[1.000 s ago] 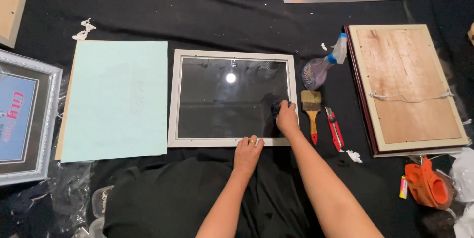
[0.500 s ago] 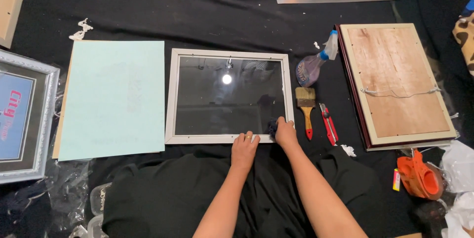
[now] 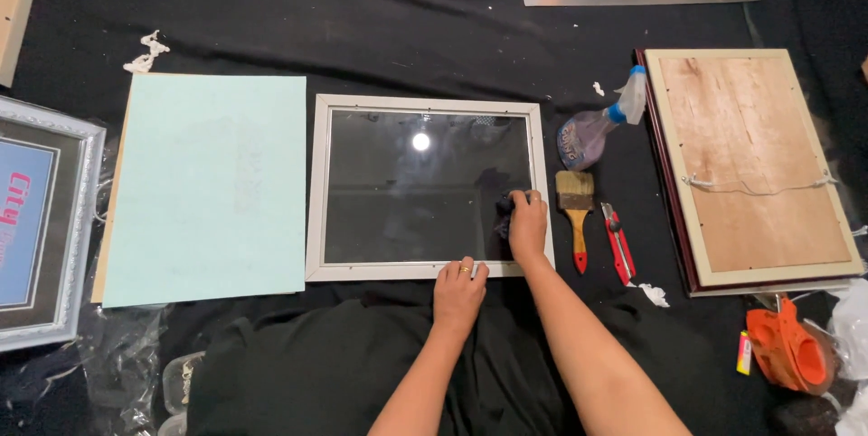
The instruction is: The person cleans the glass of a picture frame by removing the backing, brushing away dust, spraying a liquid, and wiping it with a cloth.
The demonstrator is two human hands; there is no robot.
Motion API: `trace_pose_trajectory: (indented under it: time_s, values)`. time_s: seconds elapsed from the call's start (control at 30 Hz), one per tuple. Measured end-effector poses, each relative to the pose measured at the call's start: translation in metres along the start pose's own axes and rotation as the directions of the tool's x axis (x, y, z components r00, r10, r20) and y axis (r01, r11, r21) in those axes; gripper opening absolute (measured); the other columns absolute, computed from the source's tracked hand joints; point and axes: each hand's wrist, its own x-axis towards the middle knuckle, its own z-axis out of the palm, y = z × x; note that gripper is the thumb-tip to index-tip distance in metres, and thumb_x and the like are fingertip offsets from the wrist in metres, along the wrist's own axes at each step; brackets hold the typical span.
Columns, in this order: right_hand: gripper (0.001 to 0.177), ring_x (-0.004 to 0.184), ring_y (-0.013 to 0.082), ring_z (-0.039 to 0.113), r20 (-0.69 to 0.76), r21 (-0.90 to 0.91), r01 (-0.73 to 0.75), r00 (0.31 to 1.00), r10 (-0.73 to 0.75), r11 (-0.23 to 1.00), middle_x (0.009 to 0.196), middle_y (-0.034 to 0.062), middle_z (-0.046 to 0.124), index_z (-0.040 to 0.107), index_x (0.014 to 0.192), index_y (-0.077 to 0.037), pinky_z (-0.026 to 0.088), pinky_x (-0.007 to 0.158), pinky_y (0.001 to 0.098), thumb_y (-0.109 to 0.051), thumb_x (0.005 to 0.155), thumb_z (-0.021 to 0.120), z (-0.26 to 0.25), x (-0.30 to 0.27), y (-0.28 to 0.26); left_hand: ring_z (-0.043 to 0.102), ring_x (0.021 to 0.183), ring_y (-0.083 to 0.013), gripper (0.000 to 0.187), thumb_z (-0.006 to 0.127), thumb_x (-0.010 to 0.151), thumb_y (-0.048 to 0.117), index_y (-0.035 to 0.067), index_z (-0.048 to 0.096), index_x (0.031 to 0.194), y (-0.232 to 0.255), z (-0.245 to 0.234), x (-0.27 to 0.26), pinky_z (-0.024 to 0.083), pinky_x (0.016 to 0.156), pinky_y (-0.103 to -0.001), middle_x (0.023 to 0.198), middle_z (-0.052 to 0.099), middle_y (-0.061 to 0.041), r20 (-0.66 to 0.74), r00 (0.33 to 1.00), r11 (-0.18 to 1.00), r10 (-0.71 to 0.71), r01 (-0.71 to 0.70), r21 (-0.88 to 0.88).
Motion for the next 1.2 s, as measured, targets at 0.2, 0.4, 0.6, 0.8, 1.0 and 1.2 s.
trace_pose_trajectory:
  time_s: [0.2,0.4,0.6,0.8,1.0,1.2]
  values:
    - [0.029,0.099,0.0396,0.06,-0.1,-0.022,0.063,0.993,-0.065,0.998,0.112,0.0185,0.056,0.066,0.111,-0.008,0.052,0.081,0.0475,0.01,0.089,0.059,0.038,0.064,0.018,0.055,0.079,-0.0276,0.014,0.063,0.091,0.002,0.011,0.066,0.101,0.004,-0.031,0.024,0.052,0.084,-0.038,0.092,0.057,-0.01,-0.032,0.999,1.0,-0.003,0.004,0.006]
    - [0.027,0.094,0.0436,0.058,-0.105,-0.133,0.045,0.993,-0.059,0.99,0.11,0.0192,0.054,0.063,0.115,-0.011,0.052,0.074,0.0518,0.0,0.091,0.057,0.062,0.133,0.023,0.055,0.081,-0.0271,0.016,0.065,0.09,-0.004,0.009,0.067,0.1,0.007,-0.048,0.038,0.053,0.087,-0.041,0.091,0.059,-0.009,0.005,1.0,1.0,-0.01,0.01,0.027]
    - [0.03,0.09,0.0475,0.062,-0.076,-0.179,0.066,0.994,-0.08,0.982,0.114,0.0231,0.057,0.063,0.118,-0.007,0.053,0.07,0.0579,0.003,0.092,0.053,0.065,0.186,0.03,0.06,0.087,-0.0271,0.016,0.066,0.091,-0.002,0.009,0.068,0.102,0.006,-0.049,0.039,0.054,0.095,-0.042,0.09,0.059,-0.008,0.023,1.0,0.999,-0.014,0.013,0.033]
    - [0.044,0.1,0.0488,0.055,-0.102,-0.072,0.272,0.955,-0.278,0.96,0.129,0.0272,0.055,0.062,0.139,-0.009,0.049,0.087,0.0574,-0.002,0.096,0.056,0.069,0.172,0.054,0.062,0.09,-0.0271,0.018,0.069,0.091,0.0,0.011,0.07,0.105,0.006,-0.044,0.034,0.055,0.096,-0.042,0.094,0.061,-0.008,0.006,1.0,0.999,-0.01,0.009,0.039]
    - [0.053,0.097,0.0482,0.058,0.111,-0.064,0.441,0.894,-0.433,0.895,0.133,0.0246,0.055,0.056,0.147,-0.012,0.051,0.086,0.0554,-0.003,0.095,0.059,0.041,0.116,0.053,0.061,0.088,-0.0282,0.019,0.068,0.09,-0.002,0.01,0.069,0.104,0.005,-0.042,0.03,0.055,0.094,-0.043,0.093,0.061,-0.008,-0.012,1.0,0.999,0.014,-0.013,0.03]
    - [0.069,0.09,0.0475,0.061,0.326,-0.226,0.552,0.82,-0.471,0.803,0.127,0.0282,0.051,0.044,0.15,-0.006,0.051,0.078,0.0525,-0.002,0.084,0.065,0.025,0.046,0.051,0.056,0.081,-0.0265,0.023,0.067,0.086,-0.004,0.01,0.068,0.104,0.003,-0.042,0.029,0.054,0.09,-0.04,0.09,0.058,-0.007,0.003,0.999,0.998,0.047,-0.047,0.035]
